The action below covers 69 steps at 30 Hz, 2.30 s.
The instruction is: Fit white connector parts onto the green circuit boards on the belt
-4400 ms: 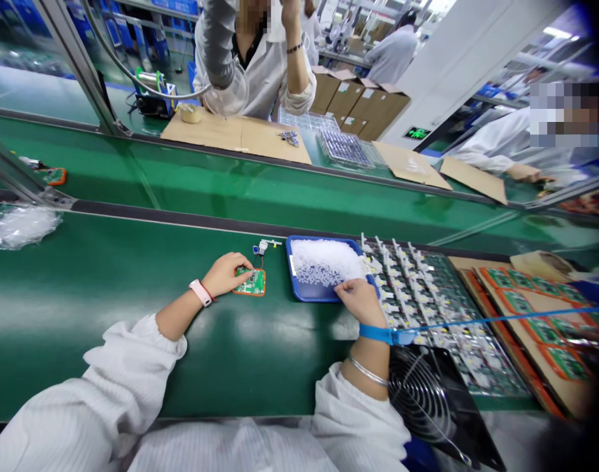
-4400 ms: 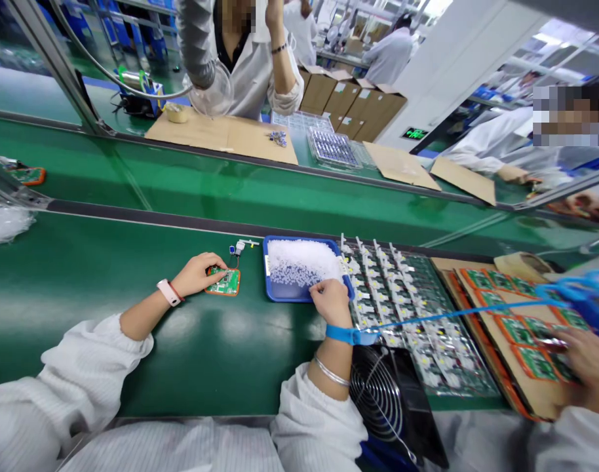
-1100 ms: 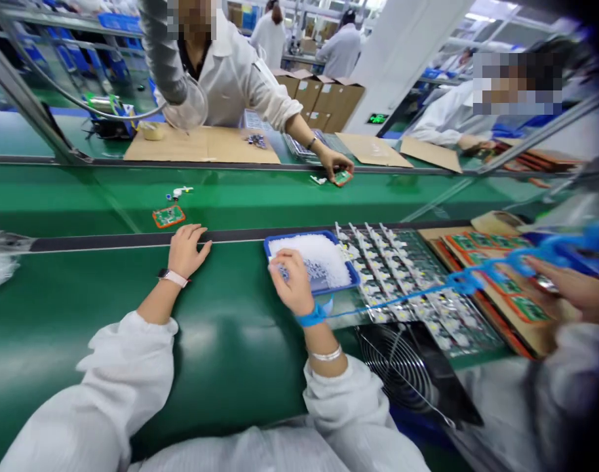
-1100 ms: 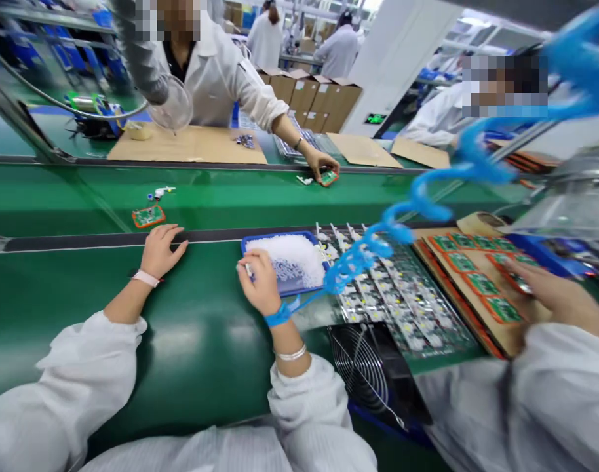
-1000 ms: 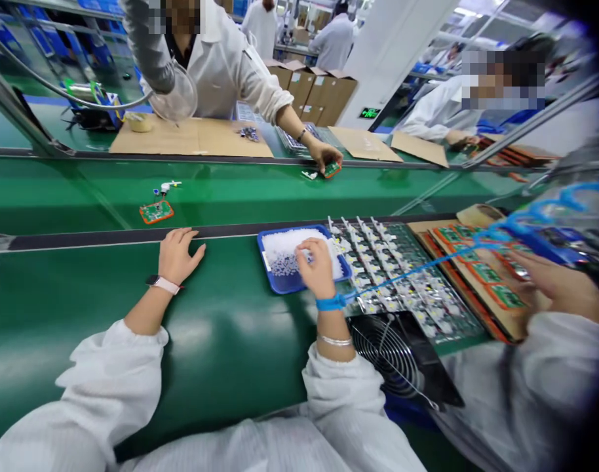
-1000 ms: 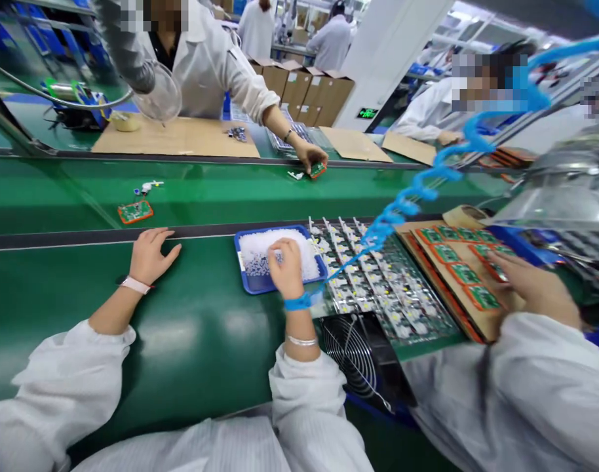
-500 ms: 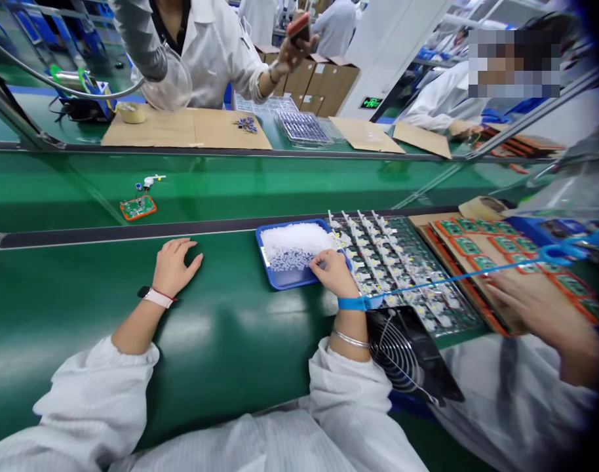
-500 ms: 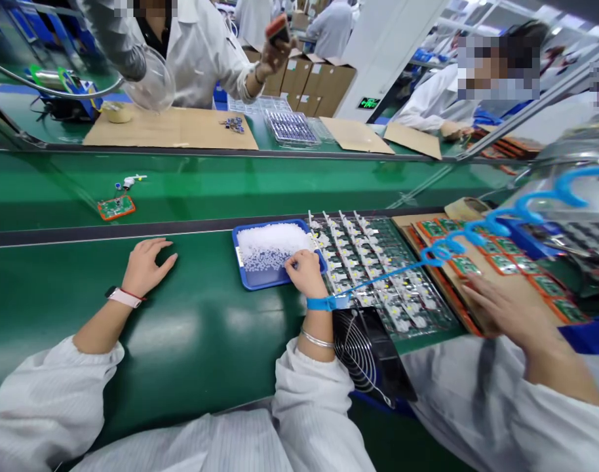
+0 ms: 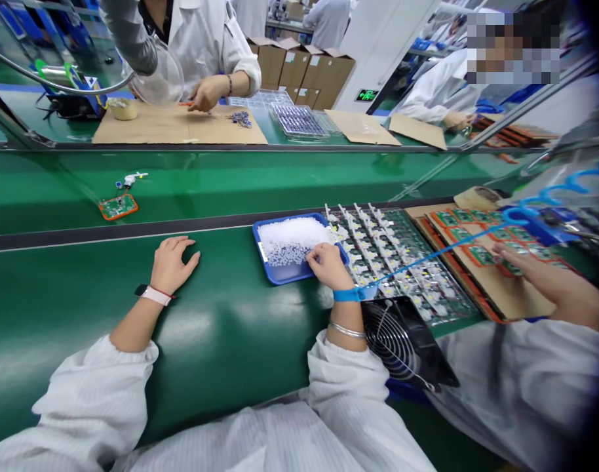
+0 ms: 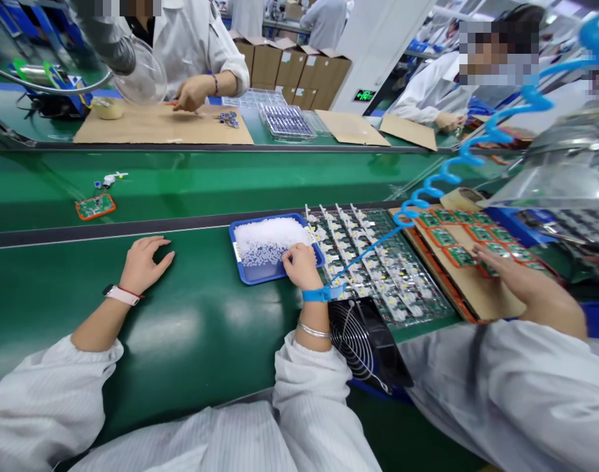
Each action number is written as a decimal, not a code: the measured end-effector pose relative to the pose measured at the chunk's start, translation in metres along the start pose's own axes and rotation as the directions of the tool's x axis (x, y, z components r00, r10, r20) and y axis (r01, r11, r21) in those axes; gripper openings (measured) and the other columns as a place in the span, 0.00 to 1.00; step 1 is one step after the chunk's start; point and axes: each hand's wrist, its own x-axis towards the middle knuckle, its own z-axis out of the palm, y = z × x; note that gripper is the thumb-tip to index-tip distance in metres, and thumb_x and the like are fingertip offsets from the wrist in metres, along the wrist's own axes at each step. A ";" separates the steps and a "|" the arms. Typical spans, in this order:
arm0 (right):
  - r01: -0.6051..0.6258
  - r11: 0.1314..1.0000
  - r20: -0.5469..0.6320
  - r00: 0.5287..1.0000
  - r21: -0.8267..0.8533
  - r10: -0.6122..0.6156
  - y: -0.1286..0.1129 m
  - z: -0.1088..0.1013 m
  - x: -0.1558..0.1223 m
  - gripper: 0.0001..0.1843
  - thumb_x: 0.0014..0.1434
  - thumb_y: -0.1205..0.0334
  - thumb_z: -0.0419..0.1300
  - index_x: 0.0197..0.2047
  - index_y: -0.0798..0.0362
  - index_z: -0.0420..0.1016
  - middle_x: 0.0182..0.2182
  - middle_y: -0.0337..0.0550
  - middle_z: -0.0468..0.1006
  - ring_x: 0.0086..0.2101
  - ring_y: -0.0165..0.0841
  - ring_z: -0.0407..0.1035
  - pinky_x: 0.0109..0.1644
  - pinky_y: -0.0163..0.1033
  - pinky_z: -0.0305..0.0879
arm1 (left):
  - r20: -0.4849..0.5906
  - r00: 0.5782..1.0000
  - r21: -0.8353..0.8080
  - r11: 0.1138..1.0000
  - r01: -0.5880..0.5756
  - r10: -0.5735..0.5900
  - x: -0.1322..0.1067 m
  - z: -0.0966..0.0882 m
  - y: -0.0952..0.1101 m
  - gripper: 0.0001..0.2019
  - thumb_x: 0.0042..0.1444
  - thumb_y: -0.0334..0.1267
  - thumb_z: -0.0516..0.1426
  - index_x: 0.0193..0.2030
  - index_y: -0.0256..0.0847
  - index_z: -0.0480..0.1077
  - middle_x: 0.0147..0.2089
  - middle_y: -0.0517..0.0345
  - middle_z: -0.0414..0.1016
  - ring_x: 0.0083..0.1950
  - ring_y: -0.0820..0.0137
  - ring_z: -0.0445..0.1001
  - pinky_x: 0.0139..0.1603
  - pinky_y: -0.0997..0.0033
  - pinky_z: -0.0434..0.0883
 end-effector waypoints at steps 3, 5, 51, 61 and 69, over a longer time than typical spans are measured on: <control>-0.017 1.000 -0.029 0.999 0.021 0.017 -0.001 -0.002 -0.001 0.09 0.53 0.66 0.54 0.23 0.51 0.69 0.29 0.46 0.71 0.37 0.39 0.63 0.45 0.46 0.54 | 0.005 1.000 -0.008 1.000 -0.007 0.007 0.001 0.000 -0.001 0.18 0.57 0.48 0.51 0.47 0.40 0.70 0.52 0.48 0.72 0.56 0.56 0.66 0.55 0.55 0.63; -0.021 0.999 -0.045 0.999 0.040 0.023 -0.001 -0.004 -0.002 0.08 0.53 0.66 0.54 0.23 0.51 0.69 0.29 0.45 0.71 0.37 0.39 0.63 0.45 0.46 0.54 | 0.011 1.000 -0.009 1.000 -0.010 0.010 0.001 0.000 -0.002 0.17 0.57 0.48 0.51 0.46 0.40 0.70 0.52 0.48 0.72 0.56 0.56 0.66 0.55 0.54 0.63; -0.377 0.925 -0.389 0.860 -0.048 0.330 0.011 0.009 0.013 0.07 0.51 0.64 0.56 0.29 0.56 0.74 0.37 0.51 0.68 0.42 0.42 0.60 0.48 0.47 0.57 | 0.019 0.998 0.012 0.998 -0.063 0.063 0.005 0.004 -0.008 0.18 0.57 0.47 0.52 0.46 0.39 0.72 0.53 0.48 0.72 0.55 0.56 0.66 0.56 0.55 0.64; -0.395 0.911 -0.372 0.868 -0.117 0.329 -0.002 0.008 0.031 0.09 0.53 0.63 0.56 0.33 0.57 0.75 0.40 0.52 0.69 0.43 0.43 0.59 0.46 0.46 0.58 | 0.007 0.997 -0.004 0.997 -0.074 0.074 0.007 0.007 -0.009 0.18 0.56 0.48 0.52 0.46 0.38 0.72 0.52 0.47 0.72 0.54 0.56 0.68 0.56 0.54 0.64; -0.358 0.903 -0.329 0.904 -0.239 0.271 -0.001 0.007 0.039 0.11 0.54 0.68 0.52 0.28 0.59 0.76 0.37 0.55 0.70 0.39 0.41 0.60 0.42 0.44 0.58 | 0.004 0.999 -0.016 0.999 -0.051 0.051 0.006 0.008 -0.007 0.17 0.56 0.47 0.52 0.46 0.40 0.72 0.52 0.48 0.72 0.54 0.56 0.67 0.56 0.54 0.64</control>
